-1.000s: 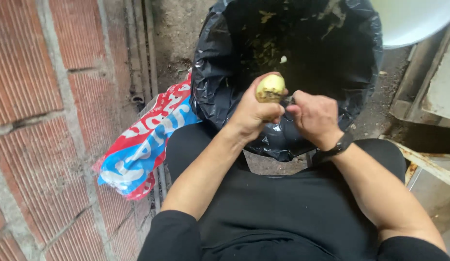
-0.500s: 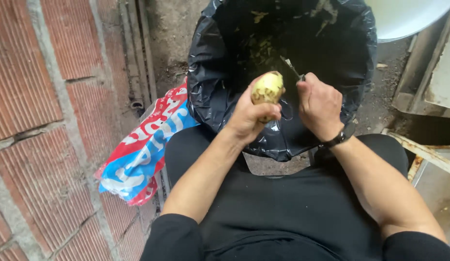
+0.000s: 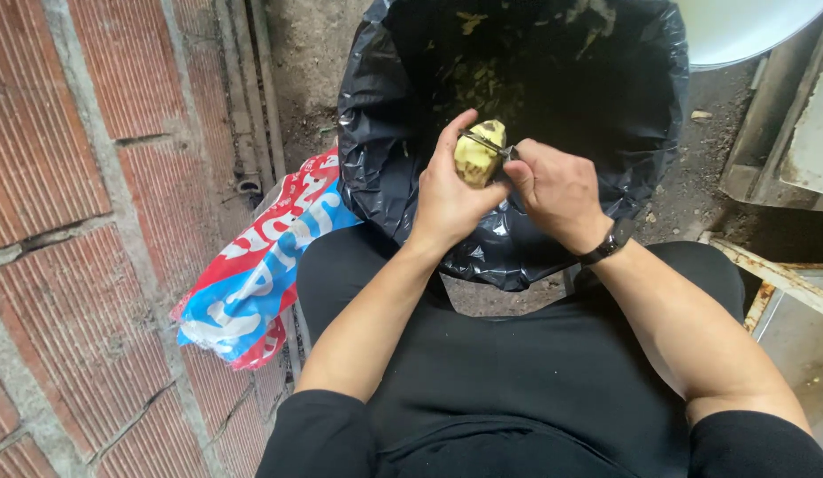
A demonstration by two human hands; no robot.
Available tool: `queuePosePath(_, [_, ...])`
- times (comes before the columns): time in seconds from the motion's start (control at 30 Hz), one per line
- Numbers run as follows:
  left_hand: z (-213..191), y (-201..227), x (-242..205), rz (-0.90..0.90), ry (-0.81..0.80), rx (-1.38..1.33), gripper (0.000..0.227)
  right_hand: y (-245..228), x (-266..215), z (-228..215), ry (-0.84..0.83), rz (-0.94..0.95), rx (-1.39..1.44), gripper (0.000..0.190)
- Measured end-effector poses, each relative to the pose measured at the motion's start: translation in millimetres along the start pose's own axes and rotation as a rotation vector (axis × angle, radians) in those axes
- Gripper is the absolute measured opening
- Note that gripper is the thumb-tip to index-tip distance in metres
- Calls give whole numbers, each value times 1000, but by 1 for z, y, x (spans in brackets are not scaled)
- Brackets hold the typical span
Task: Peeling a potato using a small knife over a trash bag while sitting on the floor
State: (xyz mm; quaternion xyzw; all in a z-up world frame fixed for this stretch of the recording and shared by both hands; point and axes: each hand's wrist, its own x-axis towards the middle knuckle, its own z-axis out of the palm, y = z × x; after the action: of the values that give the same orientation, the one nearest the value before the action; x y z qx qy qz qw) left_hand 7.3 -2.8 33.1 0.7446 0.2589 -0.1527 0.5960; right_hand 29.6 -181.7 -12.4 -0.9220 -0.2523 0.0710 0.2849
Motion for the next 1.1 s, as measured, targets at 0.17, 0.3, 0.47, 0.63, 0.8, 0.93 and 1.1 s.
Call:
queuePosePath(0.17, [4,-7,12,-145,122,-95,75,-6,3,-15,22,-38,-53,40])
queuePosePath(0.3, [5,-7,14,-155,122,-207,74,-20,-5,-22,-75,-25,-80,33])
queuePosePath(0.47, [14,-15,-1,-217,45,-398,66,7,-21,8,-64,-29,-466,41])
queuePosePath(0.63, [12,-20,3,-262,-68,-673,68,23,-20,8,7,25,-421,41])
queuePosePath(0.8, [3,-38,8,-303,-110,-779,74,25,-18,20,-46,-41,-496,42])
queuePosePath(0.93, [0,-34,11,-336,-155,-811,71,32,-20,18,-16,61,-503,49])
queuePosePath(1.1, [8,-55,12,-365,-112,-858,68,36,-18,27,-24,-40,-592,47])
